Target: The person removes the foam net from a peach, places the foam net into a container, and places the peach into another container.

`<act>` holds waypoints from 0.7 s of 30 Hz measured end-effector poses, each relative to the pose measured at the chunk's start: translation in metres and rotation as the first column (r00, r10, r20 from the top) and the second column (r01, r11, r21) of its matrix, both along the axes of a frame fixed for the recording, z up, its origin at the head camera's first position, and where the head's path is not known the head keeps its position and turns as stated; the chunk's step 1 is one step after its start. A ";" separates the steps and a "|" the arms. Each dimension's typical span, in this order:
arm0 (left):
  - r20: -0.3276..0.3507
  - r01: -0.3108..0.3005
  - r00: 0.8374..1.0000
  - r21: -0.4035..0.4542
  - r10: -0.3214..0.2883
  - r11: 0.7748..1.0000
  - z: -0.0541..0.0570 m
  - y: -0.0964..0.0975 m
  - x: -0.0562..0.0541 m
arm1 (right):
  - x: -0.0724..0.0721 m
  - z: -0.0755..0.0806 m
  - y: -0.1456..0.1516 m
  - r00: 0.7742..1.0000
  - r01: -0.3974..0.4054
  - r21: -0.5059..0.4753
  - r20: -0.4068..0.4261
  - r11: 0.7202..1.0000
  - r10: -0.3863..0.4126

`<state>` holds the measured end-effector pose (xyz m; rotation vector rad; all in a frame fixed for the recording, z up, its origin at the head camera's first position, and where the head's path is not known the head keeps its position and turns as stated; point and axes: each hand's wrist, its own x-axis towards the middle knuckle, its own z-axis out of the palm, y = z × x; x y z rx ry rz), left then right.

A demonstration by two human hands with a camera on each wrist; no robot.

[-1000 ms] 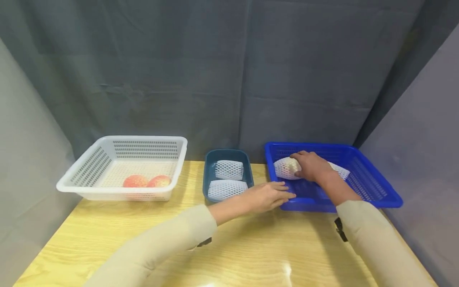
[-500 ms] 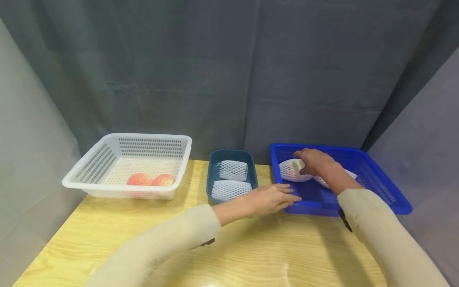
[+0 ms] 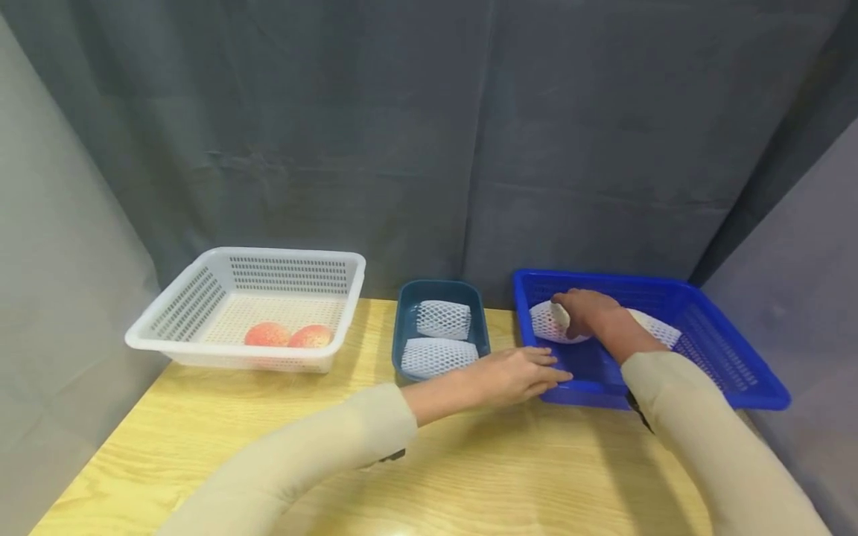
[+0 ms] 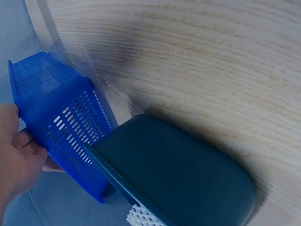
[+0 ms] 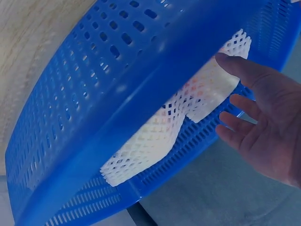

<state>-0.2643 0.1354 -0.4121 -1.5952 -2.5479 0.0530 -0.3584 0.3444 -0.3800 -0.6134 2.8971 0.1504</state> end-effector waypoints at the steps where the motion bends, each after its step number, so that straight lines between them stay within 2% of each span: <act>1: -0.003 0.001 1.000 0.001 -0.001 1.000 0.000 0.000 0.000 | 0.000 0.000 0.001 1.000 0.005 -0.008 0.005 1.000 -0.005; 9: 0.004 -0.005 1.000 0.005 0.005 1.000 0.000 0.000 0.001 | 0.002 -0.005 0.001 0.998 0.065 0.005 -0.008 0.998 -0.065; 16: -0.006 0.013 1.000 0.012 -0.013 1.000 0.001 0.000 0.002 | 0.005 -0.017 0.004 0.992 0.111 -0.093 -0.047 0.989 -0.116; 21: -0.021 0.021 1.000 0.028 -0.020 0.999 0.001 -0.001 0.002 | 0.002 -0.023 0.007 0.996 0.091 -0.146 -0.004 0.985 -0.092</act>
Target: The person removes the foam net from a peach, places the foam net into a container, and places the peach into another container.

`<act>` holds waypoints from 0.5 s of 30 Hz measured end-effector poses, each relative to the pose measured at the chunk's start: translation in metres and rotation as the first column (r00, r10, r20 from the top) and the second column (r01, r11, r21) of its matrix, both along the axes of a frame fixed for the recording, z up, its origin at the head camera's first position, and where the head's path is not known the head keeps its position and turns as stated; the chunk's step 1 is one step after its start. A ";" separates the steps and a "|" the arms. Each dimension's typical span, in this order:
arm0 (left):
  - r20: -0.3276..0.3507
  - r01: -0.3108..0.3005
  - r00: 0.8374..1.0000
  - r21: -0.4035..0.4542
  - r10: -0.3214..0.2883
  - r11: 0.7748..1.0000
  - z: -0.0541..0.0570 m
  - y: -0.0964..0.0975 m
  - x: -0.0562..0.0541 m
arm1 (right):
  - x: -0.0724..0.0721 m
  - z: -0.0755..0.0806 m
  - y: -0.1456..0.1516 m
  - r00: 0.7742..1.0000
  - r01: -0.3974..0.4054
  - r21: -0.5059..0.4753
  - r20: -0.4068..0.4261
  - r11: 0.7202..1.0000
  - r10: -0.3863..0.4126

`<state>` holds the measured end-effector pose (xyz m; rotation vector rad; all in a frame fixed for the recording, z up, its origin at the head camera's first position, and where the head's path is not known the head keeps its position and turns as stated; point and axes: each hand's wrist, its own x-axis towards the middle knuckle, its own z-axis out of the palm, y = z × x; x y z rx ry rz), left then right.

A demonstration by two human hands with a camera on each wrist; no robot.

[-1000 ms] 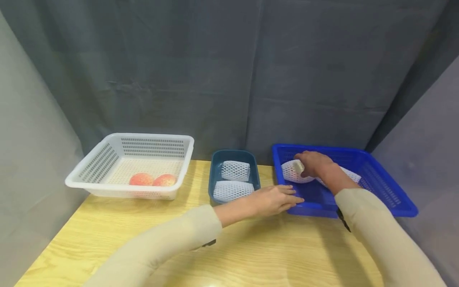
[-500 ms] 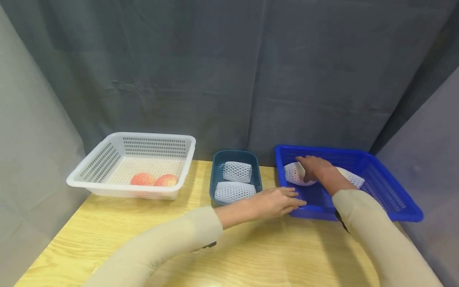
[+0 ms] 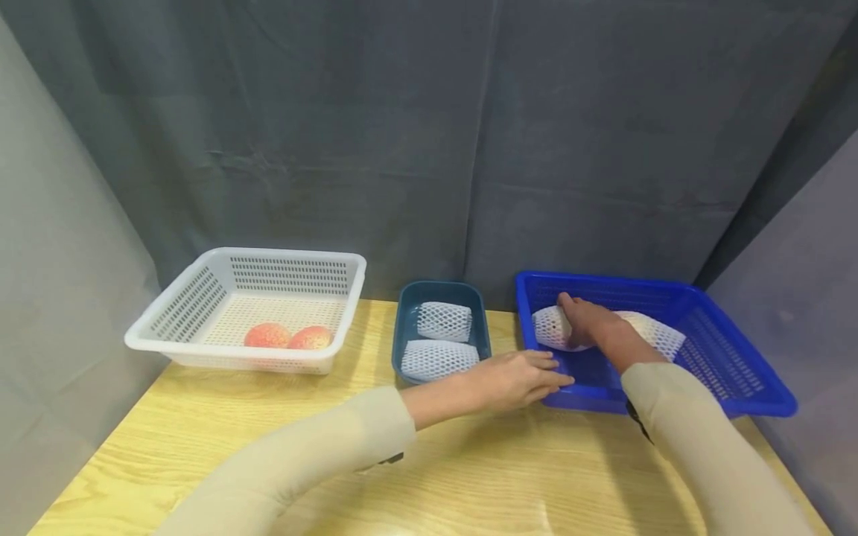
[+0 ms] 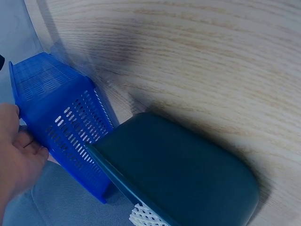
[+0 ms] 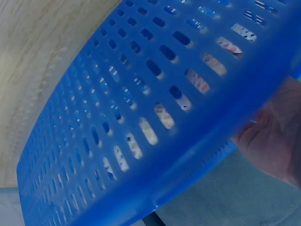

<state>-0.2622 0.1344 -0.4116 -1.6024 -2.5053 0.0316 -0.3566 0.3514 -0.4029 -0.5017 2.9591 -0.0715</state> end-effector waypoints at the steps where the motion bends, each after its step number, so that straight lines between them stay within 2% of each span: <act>1: -0.003 -0.001 1.000 0.000 0.001 1.000 0.000 0.000 0.000 | -0.001 -0.001 0.001 1.000 -0.005 -0.006 0.007 1.000 0.005; 6: 0.012 -0.009 1.000 -0.008 0.009 1.000 0.000 -0.001 -0.001 | -0.001 -0.005 0.004 0.999 -0.036 -0.020 -0.018 0.999 0.035; 15: 0.000 -0.015 1.000 -0.036 0.015 0.999 0.001 -0.001 0.000 | -0.004 -0.019 0.010 1.000 0.023 -0.005 -0.011 1.000 -0.023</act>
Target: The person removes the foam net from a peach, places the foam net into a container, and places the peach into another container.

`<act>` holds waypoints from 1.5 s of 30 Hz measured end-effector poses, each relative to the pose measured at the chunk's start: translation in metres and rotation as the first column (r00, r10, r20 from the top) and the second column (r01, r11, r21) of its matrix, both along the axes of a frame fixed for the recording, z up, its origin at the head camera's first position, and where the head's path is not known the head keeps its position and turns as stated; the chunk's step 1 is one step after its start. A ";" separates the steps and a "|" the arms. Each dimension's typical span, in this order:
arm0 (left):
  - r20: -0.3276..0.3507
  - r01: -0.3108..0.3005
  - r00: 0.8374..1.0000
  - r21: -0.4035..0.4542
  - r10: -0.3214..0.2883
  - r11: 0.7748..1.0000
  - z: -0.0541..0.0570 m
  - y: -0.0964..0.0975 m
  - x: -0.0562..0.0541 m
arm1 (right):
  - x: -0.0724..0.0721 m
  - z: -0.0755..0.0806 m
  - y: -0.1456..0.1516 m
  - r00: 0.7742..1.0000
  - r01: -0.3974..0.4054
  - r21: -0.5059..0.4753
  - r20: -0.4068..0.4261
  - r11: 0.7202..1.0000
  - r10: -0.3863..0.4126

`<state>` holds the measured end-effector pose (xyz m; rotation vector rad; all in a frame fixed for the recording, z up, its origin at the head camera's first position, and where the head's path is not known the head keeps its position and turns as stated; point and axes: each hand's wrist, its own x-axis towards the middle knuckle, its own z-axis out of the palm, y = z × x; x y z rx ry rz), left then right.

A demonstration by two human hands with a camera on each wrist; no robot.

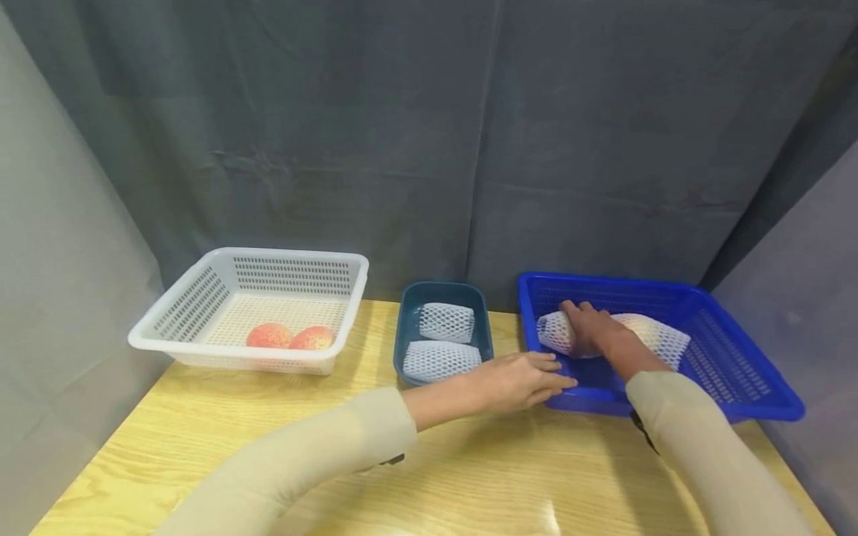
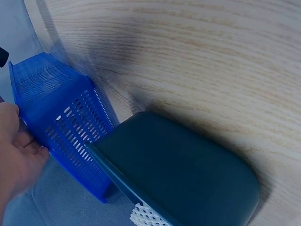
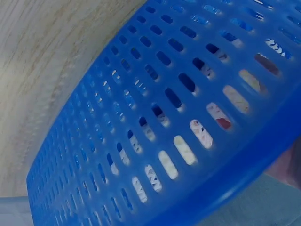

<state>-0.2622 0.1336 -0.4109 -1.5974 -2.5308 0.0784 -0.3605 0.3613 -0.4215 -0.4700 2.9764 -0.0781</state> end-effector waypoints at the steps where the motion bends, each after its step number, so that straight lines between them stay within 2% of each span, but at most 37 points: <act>1: 0.001 0.003 1.000 0.002 -0.003 1.000 0.000 0.000 0.000 | 0.000 -0.001 0.001 1.000 0.003 0.001 -0.003 1.000 -0.003; 8: 0.015 0.008 1.000 0.007 -0.008 1.000 -0.001 0.001 0.002 | 0.003 0.003 0.000 0.999 0.006 -0.001 -0.041 1.000 -0.006; 13: 0.004 0.009 1.000 0.032 -0.009 0.999 0.000 0.000 0.001 | 0.004 0.018 -0.006 0.998 0.020 -0.013 -0.064 1.000 -0.021; 17: 0.004 0.012 1.000 0.040 -0.013 0.999 0.001 -0.001 0.001 | 0.006 0.032 -0.008 0.997 -0.002 -0.010 -0.072 1.000 0.001; 22: 0.024 0.012 1.000 0.041 -0.013 0.999 0.002 -0.001 0.001 | 0.010 0.049 -0.011 0.997 -0.025 0.030 -0.073 0.999 0.027; 27: 0.058 -0.014 0.998 0.019 0.013 1.000 0.003 0.000 0.001 | 0.014 0.064 -0.015 0.998 -0.006 0.046 -0.068 0.999 0.009; 34: 0.093 -0.028 0.995 0.008 0.027 1.000 0.004 0.003 0.002 | 0.020 0.074 -0.020 0.993 -0.005 0.048 -0.113 0.999 0.011; 41: 0.091 -0.016 0.996 0.021 0.014 1.000 0.002 0.003 -0.001 | 0.029 0.085 -0.028 0.982 -0.047 0.024 -0.182 0.999 0.050; 45: 0.094 -0.017 0.996 0.053 0.012 0.998 0.003 0.003 0.000 | 0.034 0.091 -0.030 0.980 -0.043 0.022 -0.193 0.999 0.046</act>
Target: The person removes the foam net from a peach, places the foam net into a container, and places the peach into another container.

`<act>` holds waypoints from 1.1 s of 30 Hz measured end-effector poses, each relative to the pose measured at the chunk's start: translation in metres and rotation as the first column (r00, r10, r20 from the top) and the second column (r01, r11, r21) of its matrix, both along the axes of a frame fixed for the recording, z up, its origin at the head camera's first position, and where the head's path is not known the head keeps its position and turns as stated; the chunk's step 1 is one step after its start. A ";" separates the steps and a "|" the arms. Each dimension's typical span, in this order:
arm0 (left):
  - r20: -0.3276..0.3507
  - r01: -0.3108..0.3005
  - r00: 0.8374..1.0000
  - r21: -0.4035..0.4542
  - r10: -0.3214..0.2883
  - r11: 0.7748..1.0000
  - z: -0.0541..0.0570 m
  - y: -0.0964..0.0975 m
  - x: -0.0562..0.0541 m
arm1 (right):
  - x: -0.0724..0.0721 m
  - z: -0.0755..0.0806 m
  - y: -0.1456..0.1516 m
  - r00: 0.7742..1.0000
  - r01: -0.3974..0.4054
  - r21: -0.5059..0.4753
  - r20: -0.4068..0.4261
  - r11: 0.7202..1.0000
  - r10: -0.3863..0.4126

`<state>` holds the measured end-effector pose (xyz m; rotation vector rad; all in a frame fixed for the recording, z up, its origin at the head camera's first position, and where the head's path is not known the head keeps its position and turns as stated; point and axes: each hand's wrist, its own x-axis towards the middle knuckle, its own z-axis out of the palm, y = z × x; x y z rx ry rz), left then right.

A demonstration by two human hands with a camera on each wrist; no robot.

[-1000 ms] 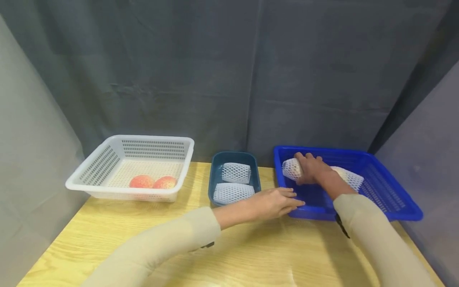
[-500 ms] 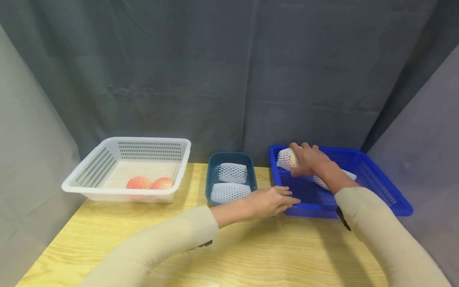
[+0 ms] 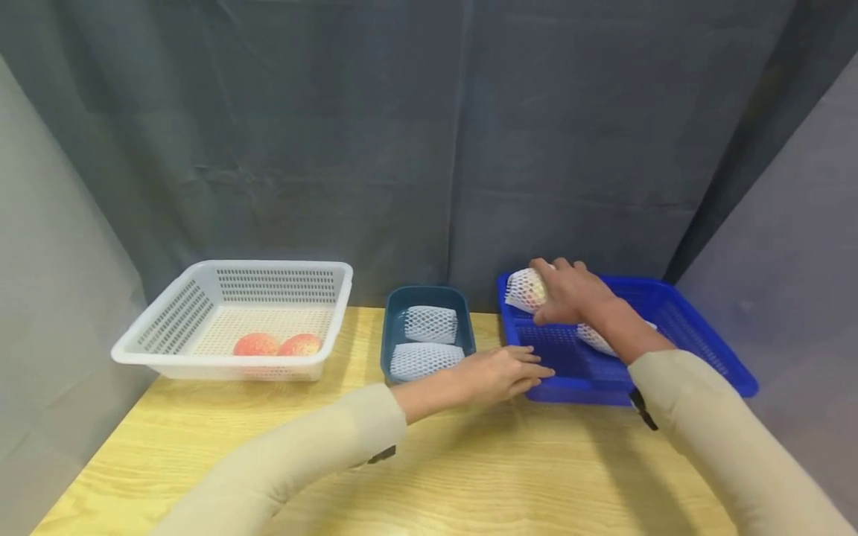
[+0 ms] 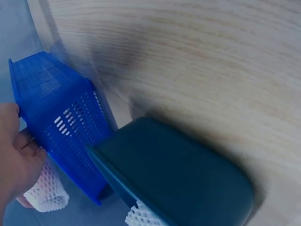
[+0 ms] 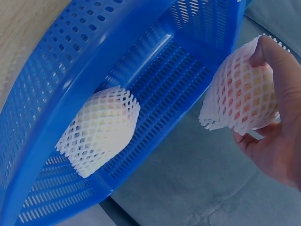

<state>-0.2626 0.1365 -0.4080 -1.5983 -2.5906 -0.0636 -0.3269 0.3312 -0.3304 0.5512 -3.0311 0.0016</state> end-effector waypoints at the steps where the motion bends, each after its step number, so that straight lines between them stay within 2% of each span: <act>1: 0.000 0.002 1.000 0.019 -0.002 1.000 0.000 -0.001 0.000 | 0.001 0.001 -0.001 1.000 0.002 -0.001 -0.002 1.000 -0.002; 4: -0.006 0.014 1.000 0.109 -0.013 0.994 0.001 -0.006 0.001 | 0.003 0.004 -0.002 1.000 0.003 -0.008 -0.015 1.000 -0.003; 8: -0.010 0.025 1.000 0.218 -0.023 0.976 0.007 -0.017 0.000 | 0.006 0.008 -0.003 1.000 -0.009 -0.023 -0.025 1.000 0.008; 14: -0.012 0.010 1.000 0.291 -0.007 0.957 0.011 -0.040 -0.007 | 0.013 0.012 -0.008 1.000 -0.021 -0.044 -0.015 0.999 0.020; 17: -0.034 0.023 0.999 0.322 -0.013 0.947 0.010 -0.053 -0.010 | 0.017 0.014 -0.013 0.999 -0.031 -0.053 -0.020 0.998 0.030; 23: -0.073 0.028 0.997 0.344 -0.003 0.939 0.003 -0.076 -0.013 | 0.023 0.015 -0.024 0.997 -0.074 -0.069 -0.028 0.995 0.072; 27: -0.089 0.018 0.996 0.334 0.012 0.942 0.000 -0.088 -0.013 | 0.026 0.014 -0.030 0.995 -0.102 -0.073 -0.020 0.992 0.100; 33: -0.060 -0.006 0.998 0.329 0.027 0.944 -0.001 -0.106 -0.011 | 0.028 0.009 -0.042 0.992 -0.127 -0.080 -0.028 0.989 0.125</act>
